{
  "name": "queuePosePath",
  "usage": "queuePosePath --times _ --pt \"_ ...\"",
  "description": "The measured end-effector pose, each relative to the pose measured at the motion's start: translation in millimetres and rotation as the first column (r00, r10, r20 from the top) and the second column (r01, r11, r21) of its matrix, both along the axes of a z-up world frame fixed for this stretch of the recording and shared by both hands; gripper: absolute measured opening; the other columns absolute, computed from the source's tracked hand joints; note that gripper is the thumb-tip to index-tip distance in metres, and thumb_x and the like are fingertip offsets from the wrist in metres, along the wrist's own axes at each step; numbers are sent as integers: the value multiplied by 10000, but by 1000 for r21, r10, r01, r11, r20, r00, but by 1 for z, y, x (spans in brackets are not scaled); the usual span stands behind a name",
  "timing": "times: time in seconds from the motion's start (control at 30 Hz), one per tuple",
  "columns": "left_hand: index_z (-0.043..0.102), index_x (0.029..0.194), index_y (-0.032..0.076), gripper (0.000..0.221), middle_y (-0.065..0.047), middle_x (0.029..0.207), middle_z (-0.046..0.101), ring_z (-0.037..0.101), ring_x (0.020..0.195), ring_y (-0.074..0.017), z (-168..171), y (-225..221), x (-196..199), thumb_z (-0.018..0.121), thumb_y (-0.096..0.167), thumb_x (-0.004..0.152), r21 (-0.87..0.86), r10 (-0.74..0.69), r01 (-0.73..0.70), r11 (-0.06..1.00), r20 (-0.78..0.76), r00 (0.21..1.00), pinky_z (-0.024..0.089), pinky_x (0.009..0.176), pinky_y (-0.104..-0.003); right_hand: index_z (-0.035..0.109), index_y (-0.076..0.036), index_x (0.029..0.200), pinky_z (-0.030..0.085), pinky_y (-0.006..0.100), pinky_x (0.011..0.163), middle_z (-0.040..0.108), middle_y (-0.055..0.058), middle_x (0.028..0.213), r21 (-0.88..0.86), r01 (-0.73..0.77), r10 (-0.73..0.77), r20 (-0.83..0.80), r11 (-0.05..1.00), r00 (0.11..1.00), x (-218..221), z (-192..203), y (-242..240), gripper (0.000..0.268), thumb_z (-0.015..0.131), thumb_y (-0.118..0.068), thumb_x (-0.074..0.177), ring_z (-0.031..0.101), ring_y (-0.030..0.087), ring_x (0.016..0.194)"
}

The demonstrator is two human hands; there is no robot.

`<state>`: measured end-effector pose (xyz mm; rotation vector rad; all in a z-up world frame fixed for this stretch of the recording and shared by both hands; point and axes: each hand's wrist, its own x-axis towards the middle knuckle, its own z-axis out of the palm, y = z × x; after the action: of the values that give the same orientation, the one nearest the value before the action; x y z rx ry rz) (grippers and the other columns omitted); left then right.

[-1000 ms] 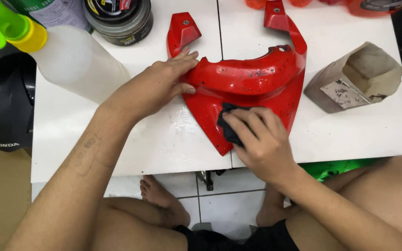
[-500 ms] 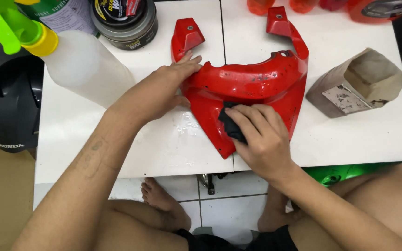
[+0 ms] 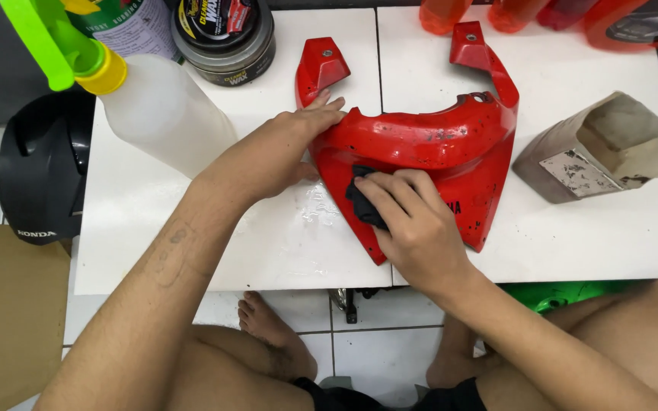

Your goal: The person scrubs a red Yamaha motorcycle part with a purple sponge and then wipes it with a black cloth. The person is sitting on the floor in front of a white table with various cleaning supplies.

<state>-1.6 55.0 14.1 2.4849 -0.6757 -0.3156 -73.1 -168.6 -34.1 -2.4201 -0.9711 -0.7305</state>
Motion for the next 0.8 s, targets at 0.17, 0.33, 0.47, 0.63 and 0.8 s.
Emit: queuePosePath --times 0.17,0.33,0.47,0.63,0.8 --pt "495 1476 -6 883 -163 1571 466 331 1499 -335 0 4 4 820 -136 666 -23 -30 30 999 -5 1000 279 1205 -506 710 -45 1197 540 401 956 677 135 1101 -120 -117 121 27 986 992 -2 -5 6 306 574 0 927 637 341 1064" --pt "487 1485 9 894 -147 1584 453 328 1504 -317 1 5 1 795 -159 663 -19 -18 17 1000 -40 999 282 1210 -478 715 -77 1192 518 373 1002 678 120 1164 -193 -54 83 146 980 986 0 -9 15 238 566 -27 1013 634 315 1107" --pt "453 1515 35 947 -116 1607 426 308 1517 -288 -2 5 5 796 -166 655 2 -24 24 1000 -61 998 293 1211 -463 714 -66 1173 523 383 1001 685 105 1104 -189 -69 88 95 980 992 10 -5 28 209 583 -28 1015 630 297 1121" --pt "381 1557 47 1023 -114 1647 359 250 1541 -303 12 8 -1 786 -179 645 -22 -61 59 998 -116 991 295 1214 -486 721 -38 1136 532 385 976 690 126 1067 -206 -78 87 34 975 996 11 3 42 197 637 18 966 631 307 1131" --pt "295 1601 62 1064 -165 1640 351 316 1513 -324 11 9 0 770 -170 678 -35 -24 18 999 -178 984 344 1184 -498 733 -32 1109 535 382 977 698 145 1053 -243 -115 129 43 963 991 14 -16 53 190 681 27 936 630 312 1144"
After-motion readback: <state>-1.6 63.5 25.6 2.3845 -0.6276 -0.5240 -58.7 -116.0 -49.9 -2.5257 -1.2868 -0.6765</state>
